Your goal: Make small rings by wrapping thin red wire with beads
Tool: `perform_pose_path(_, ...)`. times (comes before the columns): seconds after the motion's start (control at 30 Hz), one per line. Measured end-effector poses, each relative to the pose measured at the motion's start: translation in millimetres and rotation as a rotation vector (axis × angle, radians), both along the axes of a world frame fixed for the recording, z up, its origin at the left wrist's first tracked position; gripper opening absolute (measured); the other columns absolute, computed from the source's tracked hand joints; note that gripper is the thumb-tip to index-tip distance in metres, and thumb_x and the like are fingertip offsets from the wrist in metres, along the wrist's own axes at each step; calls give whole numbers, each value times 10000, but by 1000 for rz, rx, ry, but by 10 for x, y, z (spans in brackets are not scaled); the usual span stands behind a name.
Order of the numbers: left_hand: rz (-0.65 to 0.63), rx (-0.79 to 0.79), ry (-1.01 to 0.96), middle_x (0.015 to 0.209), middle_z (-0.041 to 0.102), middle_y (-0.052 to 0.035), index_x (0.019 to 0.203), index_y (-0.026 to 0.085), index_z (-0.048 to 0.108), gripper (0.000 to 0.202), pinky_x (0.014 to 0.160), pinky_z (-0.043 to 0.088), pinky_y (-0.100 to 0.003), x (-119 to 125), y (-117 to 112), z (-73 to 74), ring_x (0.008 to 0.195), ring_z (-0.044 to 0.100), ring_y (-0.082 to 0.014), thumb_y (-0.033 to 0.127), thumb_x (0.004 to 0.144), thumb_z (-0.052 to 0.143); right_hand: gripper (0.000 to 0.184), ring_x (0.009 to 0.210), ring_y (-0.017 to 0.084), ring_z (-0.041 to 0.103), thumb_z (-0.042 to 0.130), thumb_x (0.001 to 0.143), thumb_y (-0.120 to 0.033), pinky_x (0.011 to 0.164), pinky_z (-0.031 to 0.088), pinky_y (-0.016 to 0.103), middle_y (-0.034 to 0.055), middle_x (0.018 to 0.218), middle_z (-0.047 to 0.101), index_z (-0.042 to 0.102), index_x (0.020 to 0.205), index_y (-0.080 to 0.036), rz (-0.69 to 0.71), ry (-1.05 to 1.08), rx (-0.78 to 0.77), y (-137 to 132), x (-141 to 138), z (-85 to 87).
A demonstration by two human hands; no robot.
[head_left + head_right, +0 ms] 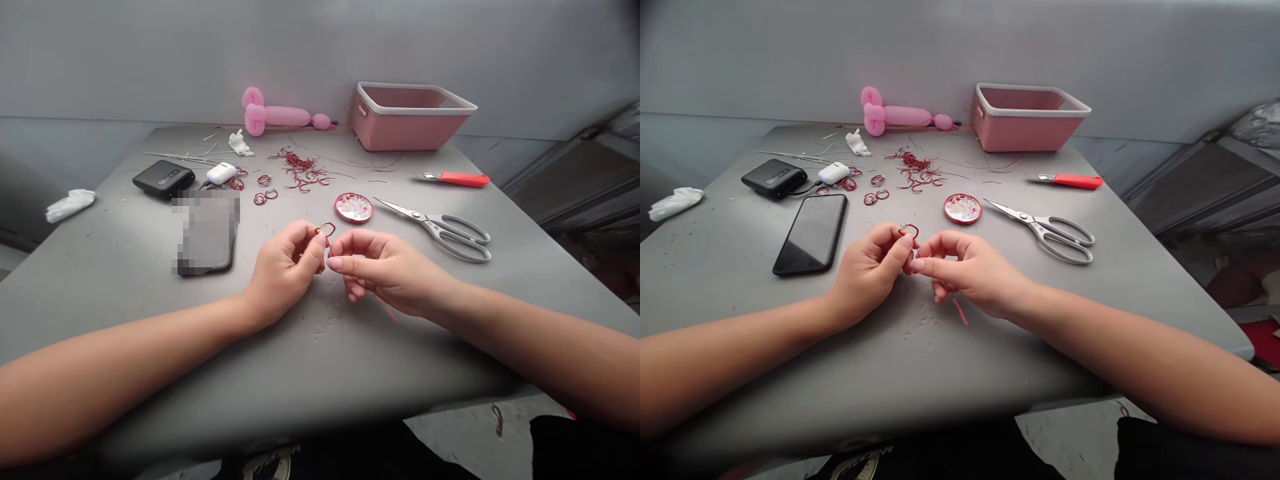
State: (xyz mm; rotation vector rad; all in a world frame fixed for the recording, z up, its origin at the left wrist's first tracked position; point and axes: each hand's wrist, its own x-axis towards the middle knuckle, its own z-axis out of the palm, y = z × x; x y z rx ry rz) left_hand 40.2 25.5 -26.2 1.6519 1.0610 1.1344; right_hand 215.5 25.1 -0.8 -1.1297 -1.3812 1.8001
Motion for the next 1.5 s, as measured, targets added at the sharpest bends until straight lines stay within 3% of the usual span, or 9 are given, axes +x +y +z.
perform_pose_path(0.1,8,22,71,633,514,42,741,192,480,235,552,386,-232,-2,-11,11,567,490,-87,325,934,493,218,482,52,480,681,822,-369,493,414,223,-48,696,558,587,860,-176,2,-121,195,-27,2,-16)
perform_pose_path(0.2,-32,-86,53,599,495,56,734,192,479,222,578,422,-225,-10,-10,47,569,538,-86,306,923,495,119,642,97,570,506,907,-193,610,456,238,3,777,633,623,891,-177,31,-359,807,-15,53,-77)
perform_pose_path(0.27,-87,-222,-3,570,492,64,721,190,490,205,604,459,-222,-13,-2,86,565,561,-84,277,906,508,254,686,103,563,420,876,-48,621,434,221,13,773,638,636,894,-180,55,-527,1237,19,105,-131)
perform_pose_path(0.33,-128,-385,-83,518,473,72,687,187,503,193,601,487,-221,-11,8,139,517,531,-75,223,876,516,332,611,95,496,381,829,32,553,382,213,5,721,604,634,878,-178,78,-632,1497,70,153,-172)
perform_pose_path(0.57,-225,-697,-349,457,379,79,591,169,501,222,496,496,-175,-11,34,319,429,411,-40,128,809,512,310,568,111,420,397,863,30,511,300,268,-2,658,572,608,813,-191,42,-779,1801,178,191,-144)
perform_pose_path(0.83,-309,-758,-426,464,349,86,629,157,534,204,528,523,-184,-30,60,274,436,416,-39,132,831,525,270,555,116,409,437,878,-1,517,305,279,-22,651,568,590,856,-223,10,-831,1915,230,229,-178)
perform_pose_path(1.03,-289,-471,-199,768,604,9,789,171,650,160,721,549,-245,-101,114,231,767,593,-111,313,860,631,282,664,130,475,404,900,3,611,412,254,7,733,576,575,907,-220,-12,-618,1779,383,244,-234)
perform_pose_path(1.2,-206,-282,-136,1017,669,-25,1084,228,667,265,734,511,-256,-142,154,272,869,616,-140,225,819,646,343,687,153,464,352,935,-47,654,427,289,20,742,585,616,883,-260,83,-651,1753,400,273,-212)
perform_pose_path(1.5,-167,-205,115,896,750,-45,881,190,756,123,761,505,-281,-120,158,357,834,666,-172,273,813,696,270,744,158,527,395,957,-116,714,484,316,24,743,566,605,866,-259,-1,-599,1590,444,303,-194)
